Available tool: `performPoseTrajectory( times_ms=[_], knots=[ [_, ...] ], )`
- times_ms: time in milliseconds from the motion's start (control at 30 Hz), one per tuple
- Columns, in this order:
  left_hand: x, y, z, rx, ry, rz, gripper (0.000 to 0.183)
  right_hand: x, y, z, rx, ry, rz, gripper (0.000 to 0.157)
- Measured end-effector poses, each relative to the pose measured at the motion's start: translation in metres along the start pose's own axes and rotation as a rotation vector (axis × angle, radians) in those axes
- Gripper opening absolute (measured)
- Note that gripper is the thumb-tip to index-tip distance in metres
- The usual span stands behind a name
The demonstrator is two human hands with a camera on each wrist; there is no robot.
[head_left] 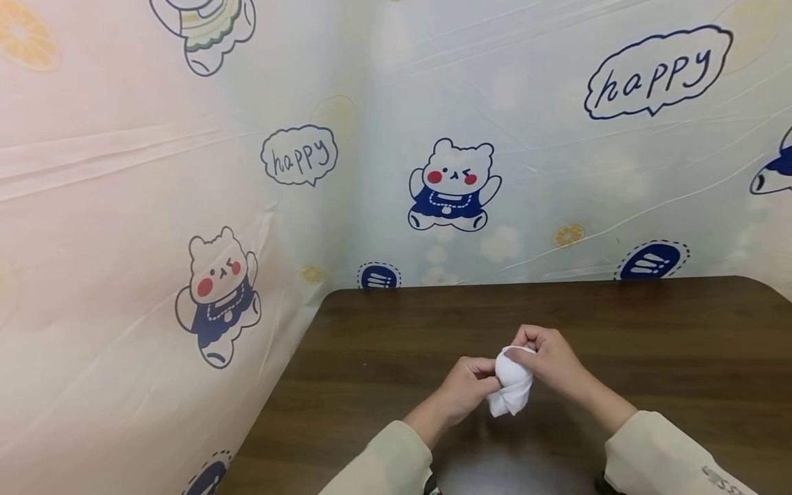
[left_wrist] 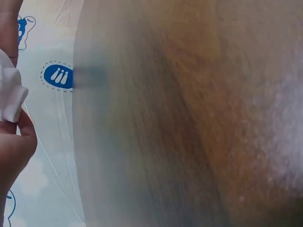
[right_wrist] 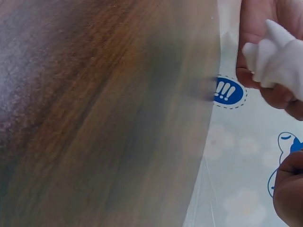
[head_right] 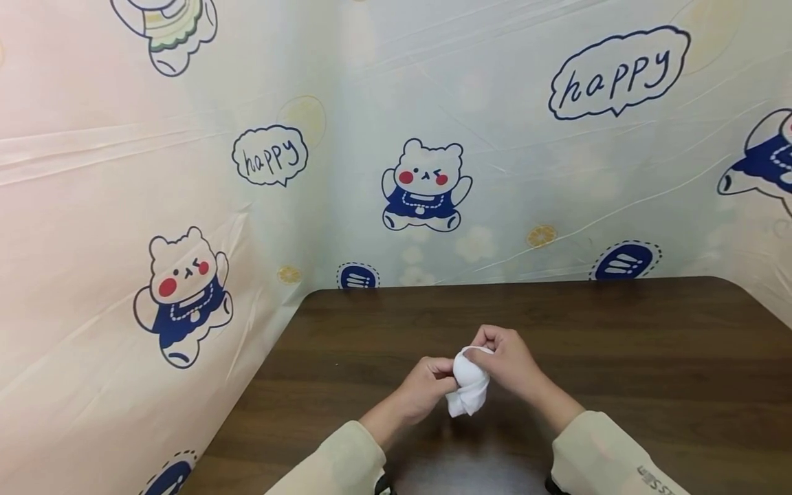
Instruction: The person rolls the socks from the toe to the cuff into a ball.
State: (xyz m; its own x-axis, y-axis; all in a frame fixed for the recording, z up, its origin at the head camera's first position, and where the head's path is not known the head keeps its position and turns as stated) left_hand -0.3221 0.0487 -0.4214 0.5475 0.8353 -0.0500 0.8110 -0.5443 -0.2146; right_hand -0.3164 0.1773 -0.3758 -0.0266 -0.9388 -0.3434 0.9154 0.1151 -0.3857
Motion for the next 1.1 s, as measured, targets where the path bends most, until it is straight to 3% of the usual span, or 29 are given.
performPoseTrajectory(
  times_ms=[167, 333, 433, 533, 600, 900, 1000, 1100],
  knots=[
    [0.001, 0.001, -0.001, -0.036, 0.093, 0.019, 0.026, 0.0, 0.001, -0.002, -0.013, 0.019, -0.02, 0.016],
    [0.006, 0.002, 0.005, -0.105, 0.328, 0.076, 0.034, 0.001, 0.003, -0.007, -0.023, 0.014, -0.047, 0.015],
    [0.009, 0.003, 0.007, -0.111, 0.449, 0.102, 0.026, 0.004, 0.006, -0.009, 0.004, -0.002, -0.058, 0.014],
    [0.01, 0.004, 0.007, -0.106, 0.501, 0.101, 0.034, 0.006, 0.01, -0.013, 0.055, -0.035, -0.075, 0.011],
    [0.008, 0.004, 0.009, -0.111, 0.505, 0.075, 0.038, 0.006, 0.012, -0.015, 0.094, -0.059, -0.088, 0.011],
    [-0.001, 0.002, 0.011, -0.13, 0.466, -0.073, 0.027, 0.018, 0.021, -0.023, 0.262, -0.274, -0.088, 0.006],
    [-0.006, 0.002, 0.01, -0.099, 0.373, -0.182, 0.016, 0.02, 0.021, -0.024, 0.31, -0.324, -0.096, 0.004],
    [-0.013, 0.003, 0.005, -0.062, 0.248, -0.311, 0.019, 0.02, 0.019, -0.024, 0.356, -0.354, -0.118, 0.008]
  ],
)
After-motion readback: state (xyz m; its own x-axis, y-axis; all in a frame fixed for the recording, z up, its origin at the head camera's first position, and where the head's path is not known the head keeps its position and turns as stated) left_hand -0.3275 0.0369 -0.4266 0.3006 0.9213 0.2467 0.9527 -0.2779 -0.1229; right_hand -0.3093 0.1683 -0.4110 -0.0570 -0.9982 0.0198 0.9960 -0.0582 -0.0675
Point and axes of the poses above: each hand's wrist, its own y-axis away from the middle knuckle, its own x-axis out of the palm, z = x × y, the point moved 7 cm from there along -y, towards the middle knuckle
